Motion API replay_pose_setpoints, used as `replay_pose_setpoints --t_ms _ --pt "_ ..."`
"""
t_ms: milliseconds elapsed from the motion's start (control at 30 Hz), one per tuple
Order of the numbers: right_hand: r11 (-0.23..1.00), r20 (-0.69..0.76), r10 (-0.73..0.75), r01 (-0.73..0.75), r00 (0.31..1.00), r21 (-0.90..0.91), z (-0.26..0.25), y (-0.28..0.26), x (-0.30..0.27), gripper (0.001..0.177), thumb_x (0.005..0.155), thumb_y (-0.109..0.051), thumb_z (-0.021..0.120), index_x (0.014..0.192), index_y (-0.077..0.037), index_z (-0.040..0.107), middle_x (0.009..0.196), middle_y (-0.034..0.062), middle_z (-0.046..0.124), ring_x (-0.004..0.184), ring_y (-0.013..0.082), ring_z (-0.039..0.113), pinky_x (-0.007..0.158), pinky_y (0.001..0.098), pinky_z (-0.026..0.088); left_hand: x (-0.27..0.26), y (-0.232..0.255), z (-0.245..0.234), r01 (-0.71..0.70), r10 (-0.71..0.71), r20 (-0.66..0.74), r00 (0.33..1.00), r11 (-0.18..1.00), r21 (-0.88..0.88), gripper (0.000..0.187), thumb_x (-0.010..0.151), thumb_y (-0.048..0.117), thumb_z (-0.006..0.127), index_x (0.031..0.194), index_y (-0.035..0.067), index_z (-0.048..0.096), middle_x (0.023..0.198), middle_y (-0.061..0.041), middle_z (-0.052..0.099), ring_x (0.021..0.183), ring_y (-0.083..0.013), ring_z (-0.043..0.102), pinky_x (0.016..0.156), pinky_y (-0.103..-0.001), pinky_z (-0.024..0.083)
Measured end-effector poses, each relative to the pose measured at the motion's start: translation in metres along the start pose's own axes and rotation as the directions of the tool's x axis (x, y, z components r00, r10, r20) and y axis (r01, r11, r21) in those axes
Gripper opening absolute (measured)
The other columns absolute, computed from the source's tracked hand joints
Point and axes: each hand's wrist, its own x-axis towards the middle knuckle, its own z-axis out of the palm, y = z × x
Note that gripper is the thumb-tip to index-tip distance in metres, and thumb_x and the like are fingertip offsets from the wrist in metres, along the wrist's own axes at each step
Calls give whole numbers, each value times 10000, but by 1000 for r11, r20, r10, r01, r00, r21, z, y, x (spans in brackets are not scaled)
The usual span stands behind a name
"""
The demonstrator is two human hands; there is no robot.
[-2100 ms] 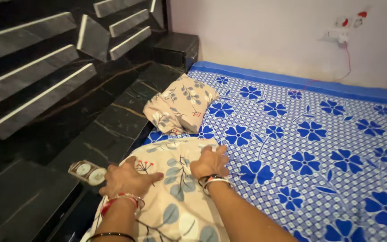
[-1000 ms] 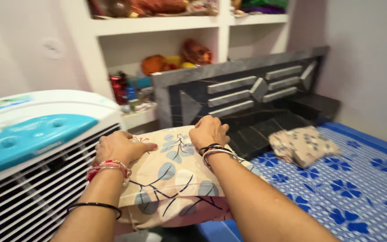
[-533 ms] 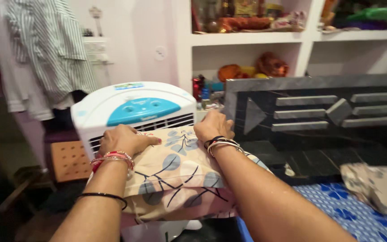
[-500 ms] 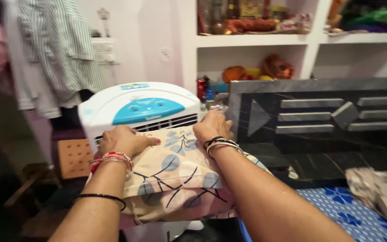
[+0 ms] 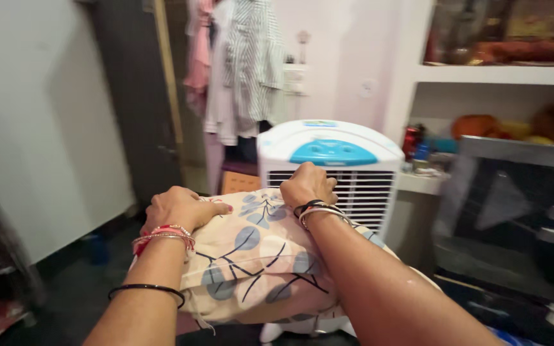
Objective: The person moves a blue water bottle from a headboard to an air cooler and then carries and arranges pillows and folded clothes on a bed.
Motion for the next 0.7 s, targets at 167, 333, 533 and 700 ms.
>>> replay_pose_setpoints --t_ms 167,333,533,700 --pt "991 118 -119 112 986 68 31 -65 -36 323 846 -264 710 1125 -118 780 1333 167 650 1363 416 497 1111 535 433 -8 -58 -55 84 -82 -123 989 996 18 670 606 613 909 1166 258 818 1284 -96 732 1204 -321 685 1017 -443 555" --pt "965 170 -243 222 955 138 77 -128 -82 305 828 -150 687 1116 -138 786 1320 157 667 1342 424 513 1090 529 451 -15 -126 -113 194 -188 -229 955 981 5 669 624 601 902 1176 234 811 1282 -117 720 1202 -328 684 1011 -450 557" --pt "939 278 -324 272 904 211 118 -203 -155 278 861 -147 670 1113 -157 787 1315 136 671 1356 384 515 1086 516 458 -27 -210 -176 285 -271 -311 911 959 0 682 622 602 900 1162 193 823 1265 -132 741 1202 -335 696 1022 -431 553" --pt "909 332 -397 317 856 270 140 -251 -215 296 868 -149 668 1148 -123 759 1329 139 660 1359 389 507 1067 514 471 -46 -264 -223 388 -364 -385 848 921 -17 671 618 583 911 1164 205 818 1302 -123 713 1234 -339 665 1024 -458 547"
